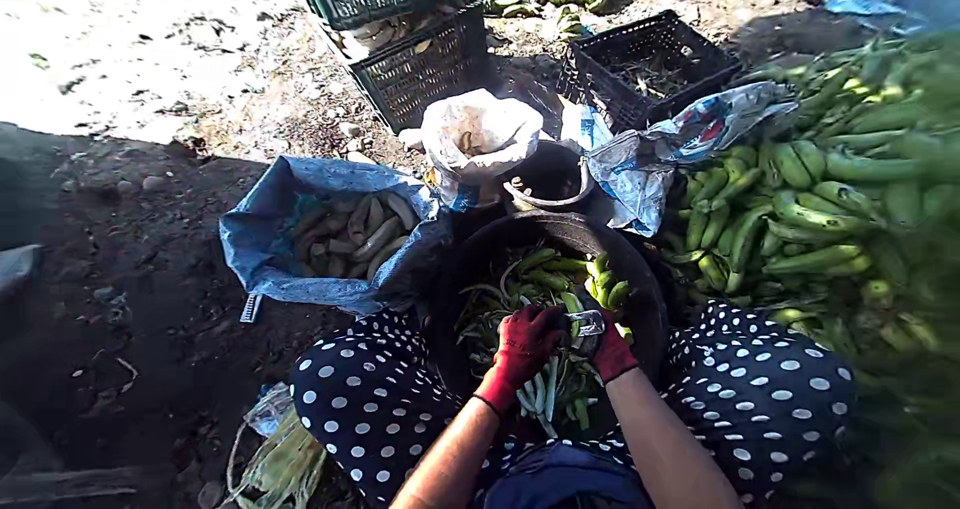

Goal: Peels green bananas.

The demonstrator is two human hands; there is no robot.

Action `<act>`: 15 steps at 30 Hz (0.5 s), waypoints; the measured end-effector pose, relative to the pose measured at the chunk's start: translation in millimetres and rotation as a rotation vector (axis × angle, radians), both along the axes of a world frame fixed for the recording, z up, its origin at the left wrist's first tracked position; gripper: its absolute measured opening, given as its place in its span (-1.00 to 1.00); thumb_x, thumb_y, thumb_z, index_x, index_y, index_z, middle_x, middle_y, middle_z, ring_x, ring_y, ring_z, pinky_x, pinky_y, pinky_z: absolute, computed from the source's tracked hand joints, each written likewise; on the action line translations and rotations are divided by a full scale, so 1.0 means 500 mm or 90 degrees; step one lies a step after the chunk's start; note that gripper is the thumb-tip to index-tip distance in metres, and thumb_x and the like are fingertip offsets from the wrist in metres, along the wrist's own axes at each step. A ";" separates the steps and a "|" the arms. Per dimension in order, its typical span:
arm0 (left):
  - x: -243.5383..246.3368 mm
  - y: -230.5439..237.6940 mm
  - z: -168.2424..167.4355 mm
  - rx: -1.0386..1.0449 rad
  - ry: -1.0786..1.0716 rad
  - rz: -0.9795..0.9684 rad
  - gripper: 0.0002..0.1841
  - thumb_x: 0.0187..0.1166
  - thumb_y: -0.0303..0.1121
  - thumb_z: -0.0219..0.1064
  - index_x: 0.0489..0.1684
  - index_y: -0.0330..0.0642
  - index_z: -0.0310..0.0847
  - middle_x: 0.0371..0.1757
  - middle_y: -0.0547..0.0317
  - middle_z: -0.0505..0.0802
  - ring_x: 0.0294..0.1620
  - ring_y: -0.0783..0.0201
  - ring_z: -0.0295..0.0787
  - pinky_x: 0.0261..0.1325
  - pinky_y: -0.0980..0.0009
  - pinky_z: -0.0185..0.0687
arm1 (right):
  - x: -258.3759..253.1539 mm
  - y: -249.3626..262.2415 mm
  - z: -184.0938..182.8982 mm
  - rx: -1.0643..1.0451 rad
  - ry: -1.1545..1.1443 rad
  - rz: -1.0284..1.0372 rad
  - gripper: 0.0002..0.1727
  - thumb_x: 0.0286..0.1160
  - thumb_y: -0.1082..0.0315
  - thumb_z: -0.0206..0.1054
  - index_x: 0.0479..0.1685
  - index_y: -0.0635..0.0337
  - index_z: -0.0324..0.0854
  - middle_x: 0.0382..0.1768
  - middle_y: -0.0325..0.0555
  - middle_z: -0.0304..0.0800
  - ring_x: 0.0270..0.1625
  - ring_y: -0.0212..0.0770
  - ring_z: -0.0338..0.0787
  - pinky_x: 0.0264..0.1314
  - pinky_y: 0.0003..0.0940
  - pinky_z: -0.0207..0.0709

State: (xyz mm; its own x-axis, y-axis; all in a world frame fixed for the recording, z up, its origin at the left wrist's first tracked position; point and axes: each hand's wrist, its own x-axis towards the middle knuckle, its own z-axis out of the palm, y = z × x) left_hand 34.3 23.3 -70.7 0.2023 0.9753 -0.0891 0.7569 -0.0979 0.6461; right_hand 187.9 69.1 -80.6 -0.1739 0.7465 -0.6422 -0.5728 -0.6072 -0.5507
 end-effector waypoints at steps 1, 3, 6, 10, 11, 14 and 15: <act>-0.001 0.001 0.000 -0.004 0.008 0.009 -0.55 0.65 -0.05 0.26 0.43 0.01 0.70 0.34 -0.25 0.76 0.35 -0.29 0.68 0.34 -0.31 0.46 | -0.003 -0.003 -0.006 0.024 -0.017 -0.002 -0.53 0.93 0.06 -0.24 0.14 0.21 0.49 -0.37 -0.12 0.66 -0.40 -0.29 0.70 -0.34 -0.35 0.66; -0.002 0.009 0.003 -0.036 0.016 0.032 -0.54 0.69 -0.04 0.22 0.46 0.01 0.68 0.36 -0.25 0.74 0.36 -0.27 0.67 0.36 -0.29 0.45 | -0.006 -0.012 -0.024 0.078 -0.074 0.013 -0.59 0.93 0.20 -0.22 0.26 0.28 0.46 -0.26 -0.10 0.68 -0.30 -0.32 0.70 -0.22 -0.38 0.67; -0.014 0.036 0.005 -0.127 0.005 0.097 -0.54 0.79 -0.05 0.10 0.48 -0.04 0.65 0.36 -0.27 0.73 0.36 -0.25 0.69 0.40 -0.23 0.51 | -0.023 -0.027 -0.014 0.169 -0.268 0.121 -0.61 0.90 0.34 -0.11 0.43 0.40 0.44 0.05 0.00 0.71 0.00 -0.38 0.71 0.12 -0.49 0.62; -0.047 0.059 -0.025 -0.238 -0.123 0.221 -0.54 0.89 -0.05 -0.04 0.39 -0.11 0.66 0.20 -0.12 0.82 0.28 -0.04 0.73 0.40 -0.13 0.52 | -0.027 -0.036 0.003 0.218 -0.312 0.251 -0.56 0.86 0.31 -0.04 0.53 0.35 0.46 0.29 0.06 0.71 0.19 -0.34 0.72 0.32 -0.42 0.59; -0.050 0.054 -0.033 -0.226 -0.156 0.239 -0.54 0.88 -0.03 -0.03 0.31 -0.12 0.68 0.08 -0.05 0.83 0.15 0.05 0.75 0.30 -0.07 0.55 | -0.025 -0.033 0.002 0.191 -0.286 0.239 -0.57 0.87 0.30 -0.05 0.51 0.33 0.47 0.20 0.02 0.74 0.07 -0.35 0.74 0.20 -0.42 0.64; -0.048 0.032 -0.028 -0.190 -0.222 0.167 -0.52 0.79 0.06 0.08 0.36 -0.06 0.68 0.12 0.10 0.81 0.11 0.22 0.75 0.25 0.11 0.62 | -0.004 -0.006 -0.022 0.089 -0.137 0.105 -0.58 0.93 0.20 -0.18 0.30 0.28 0.49 -0.34 -0.10 0.70 -0.46 -0.31 0.68 -0.41 -0.41 0.64; -0.047 0.020 -0.025 -0.168 -0.217 0.104 -0.51 0.78 0.05 0.09 0.40 -0.08 0.66 0.20 0.06 0.81 0.19 0.20 0.75 0.33 0.10 0.62 | 0.007 0.005 -0.032 0.067 -0.077 0.067 -0.54 0.93 0.13 -0.23 0.24 0.25 0.50 -0.39 -0.11 0.70 -0.48 -0.30 0.68 -0.44 -0.39 0.65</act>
